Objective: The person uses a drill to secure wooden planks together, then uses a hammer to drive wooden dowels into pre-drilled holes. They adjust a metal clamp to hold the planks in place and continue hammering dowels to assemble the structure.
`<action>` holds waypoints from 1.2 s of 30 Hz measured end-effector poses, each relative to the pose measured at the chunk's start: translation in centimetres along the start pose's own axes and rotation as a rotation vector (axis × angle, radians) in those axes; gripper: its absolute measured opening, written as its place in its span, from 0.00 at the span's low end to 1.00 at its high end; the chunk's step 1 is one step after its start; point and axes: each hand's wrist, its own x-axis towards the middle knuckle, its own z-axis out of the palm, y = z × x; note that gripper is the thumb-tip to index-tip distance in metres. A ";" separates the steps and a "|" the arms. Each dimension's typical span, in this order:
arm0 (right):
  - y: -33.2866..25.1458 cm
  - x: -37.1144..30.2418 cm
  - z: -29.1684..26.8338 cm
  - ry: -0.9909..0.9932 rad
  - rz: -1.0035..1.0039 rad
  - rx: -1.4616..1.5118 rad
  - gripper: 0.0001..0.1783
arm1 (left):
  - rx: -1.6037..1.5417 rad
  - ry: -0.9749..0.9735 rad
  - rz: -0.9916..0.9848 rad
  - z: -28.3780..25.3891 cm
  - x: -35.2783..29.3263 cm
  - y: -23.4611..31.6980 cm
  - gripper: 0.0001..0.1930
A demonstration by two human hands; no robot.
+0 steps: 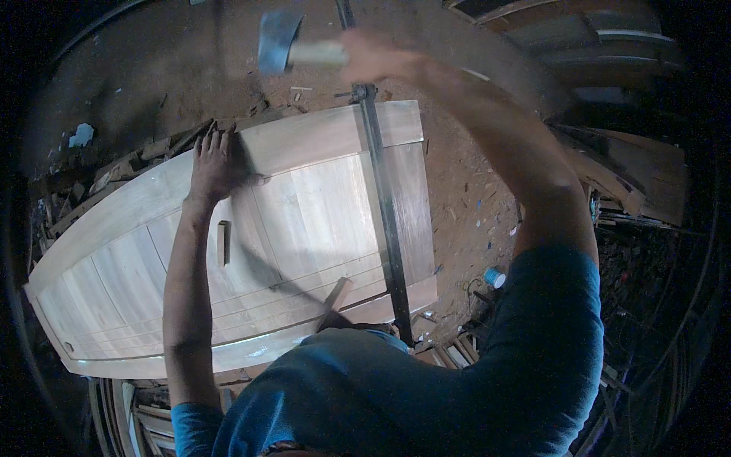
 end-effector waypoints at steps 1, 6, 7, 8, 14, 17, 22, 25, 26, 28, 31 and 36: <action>2.8 0.0 -0.7 0.152 0.013 0.020 0.29 | -0.001 -0.006 -0.014 0.3 0.2 0.2 0.67; 11.8 0.2 -10.0 0.319 0.483 -0.281 0.20 | 0.004 0.038 -0.006 0.9 1.0 1.5 0.71; 13.2 0.7 -10.5 0.306 0.499 -0.241 0.22 | 0.002 0.027 -0.011 1.1 1.0 1.3 0.71; 13.5 0.9 -9.6 0.210 0.408 -0.299 0.23 | -0.003 0.012 -0.022 1.3 1.2 1.0 0.72; 12.4 -6.7 -1.9 -0.145 0.164 -0.219 0.24 | -0.008 0.030 -0.054 1.9 0.9 0.1 0.75; 11.6 -3.8 -0.6 -0.088 0.112 -0.190 0.24 | -0.031 0.055 -0.017 2.1 1.2 -0.1 0.76; 11.9 1.3 -2.0 0.066 0.157 -0.168 0.24 | -0.053 0.028 -0.026 1.7 1.1 0.3 0.75; 12.8 -0.5 -2.6 0.045 0.218 -0.173 0.25 | -0.010 -0.032 -0.040 1.7 1.5 0.1 0.74; 12.6 -0.7 -2.3 0.010 0.177 -0.182 0.25 | -0.008 -0.028 -0.085 1.5 0.9 -0.2 0.74; 13.2 -6.9 -0.9 -0.073 0.228 -0.179 0.25 | -0.029 -0.019 -0.053 1.1 1.0 0.2 0.74; 13.4 -10.3 0.8 -0.101 0.237 -0.145 0.26 | 0.009 0.027 -0.078 2.1 0.7 -0.5 0.72; 13.5 -12.1 3.2 0.080 0.417 -0.082 0.26 | 0.022 0.016 0.100 2.9 2.3 -0.2 0.68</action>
